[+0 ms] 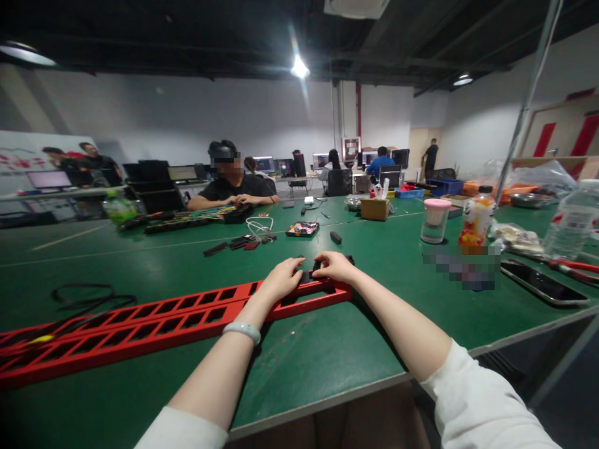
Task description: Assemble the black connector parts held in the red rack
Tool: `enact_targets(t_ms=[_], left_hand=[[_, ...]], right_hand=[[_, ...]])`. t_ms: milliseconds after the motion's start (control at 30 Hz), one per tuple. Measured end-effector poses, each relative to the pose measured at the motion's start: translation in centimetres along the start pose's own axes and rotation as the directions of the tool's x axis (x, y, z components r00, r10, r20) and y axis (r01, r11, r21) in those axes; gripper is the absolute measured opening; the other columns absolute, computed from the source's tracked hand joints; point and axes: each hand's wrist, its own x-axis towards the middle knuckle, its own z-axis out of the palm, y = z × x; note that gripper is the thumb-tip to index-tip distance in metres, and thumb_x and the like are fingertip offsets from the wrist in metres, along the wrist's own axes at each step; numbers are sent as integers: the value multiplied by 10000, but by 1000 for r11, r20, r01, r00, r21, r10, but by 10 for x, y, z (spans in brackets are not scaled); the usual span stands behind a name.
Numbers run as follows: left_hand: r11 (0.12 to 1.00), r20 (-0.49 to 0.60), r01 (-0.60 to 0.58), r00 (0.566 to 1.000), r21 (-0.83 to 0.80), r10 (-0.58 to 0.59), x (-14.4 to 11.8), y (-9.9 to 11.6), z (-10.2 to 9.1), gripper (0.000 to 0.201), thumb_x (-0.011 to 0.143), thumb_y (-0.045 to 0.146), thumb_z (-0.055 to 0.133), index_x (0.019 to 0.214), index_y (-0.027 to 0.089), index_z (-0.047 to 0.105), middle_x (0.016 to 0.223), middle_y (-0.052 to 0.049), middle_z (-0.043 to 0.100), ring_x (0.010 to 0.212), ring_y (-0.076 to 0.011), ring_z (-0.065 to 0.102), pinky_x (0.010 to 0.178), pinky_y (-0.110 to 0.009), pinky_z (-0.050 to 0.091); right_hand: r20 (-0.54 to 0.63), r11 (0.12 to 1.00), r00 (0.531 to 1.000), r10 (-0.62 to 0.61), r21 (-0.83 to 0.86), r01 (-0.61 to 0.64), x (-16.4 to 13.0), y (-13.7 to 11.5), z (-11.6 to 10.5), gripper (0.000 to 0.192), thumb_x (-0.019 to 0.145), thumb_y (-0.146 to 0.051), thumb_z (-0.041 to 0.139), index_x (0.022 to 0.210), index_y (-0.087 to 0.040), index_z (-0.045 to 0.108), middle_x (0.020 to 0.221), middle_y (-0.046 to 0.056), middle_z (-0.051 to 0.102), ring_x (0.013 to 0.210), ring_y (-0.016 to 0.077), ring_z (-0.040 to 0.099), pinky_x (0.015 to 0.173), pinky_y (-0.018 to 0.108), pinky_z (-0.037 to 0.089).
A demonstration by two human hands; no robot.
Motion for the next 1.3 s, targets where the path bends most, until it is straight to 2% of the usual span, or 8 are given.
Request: enact_targets(t_ms=[200,333,633,1000,1100,1167,1233,1300], left_hand=[[999,70,-37,997,34,35,5,0,-1,304,823,301,402,1015,198,615,995,-61,624,934,-182,557,835,-248,390],[997,105,-54,993,58,48,5,3,-5,297,827,292,389,919,202,657,912,-59,643,847,-178,576,753,-236,404],[1000,124,-6,992,23,3,5,6,-8,292,817,299,400,894,216,670,909,-59,648,856,-189,573,755,-249,399],[998,119,-56,991,11,54,3,6,-9,312,816,296,387,919,206,667,899,-61,649,833,-188,572,738,-245,397],[999,123,-16,992,44,10,3,8,-10,307,815,297,385,900,205,665,891,-63,640,850,-192,556,765,-258,392],[995,80,44,995,95,-52,2,8,-11,323,824,287,357,906,198,657,903,-71,622,877,-199,536,797,-279,384],[979,8,142,989,148,-144,1,8,-11,352,831,270,317,949,187,638,937,-90,594,907,-217,512,814,-315,379],[948,-41,265,964,174,-262,0,7,-11,370,826,269,301,1002,184,616,972,-117,560,935,-248,489,809,-361,381]], right_hand=[[51,997,997,-64,-42,66,-3,-11,0,471,578,-291,688,1025,-166,605,912,43,594,722,119,547,648,230,441],[77,993,993,-85,-80,91,-3,-14,-1,429,578,-287,685,989,-174,632,920,39,599,757,134,557,679,237,440],[118,985,988,-97,-134,113,-5,-20,-4,390,617,-302,659,991,-193,638,880,28,584,759,133,545,679,236,430],[155,961,977,-148,-212,179,-6,-20,-5,353,706,-352,584,1022,-202,628,839,27,567,726,121,522,666,228,400],[162,955,974,-160,-226,194,-6,-22,-4,347,719,-352,574,1025,-197,625,839,29,568,720,119,522,660,226,399],[156,954,975,-159,-231,192,-6,-22,-3,353,716,-357,582,1025,-192,624,856,34,570,731,122,526,664,229,403],[151,953,975,-163,-232,195,-6,-22,-2,363,718,-363,583,1033,-186,618,883,43,569,747,126,532,677,234,408],[156,949,972,-176,-235,209,-6,-21,-2,368,725,-366,578,1042,-182,612,902,50,566,759,128,537,695,240,413]])
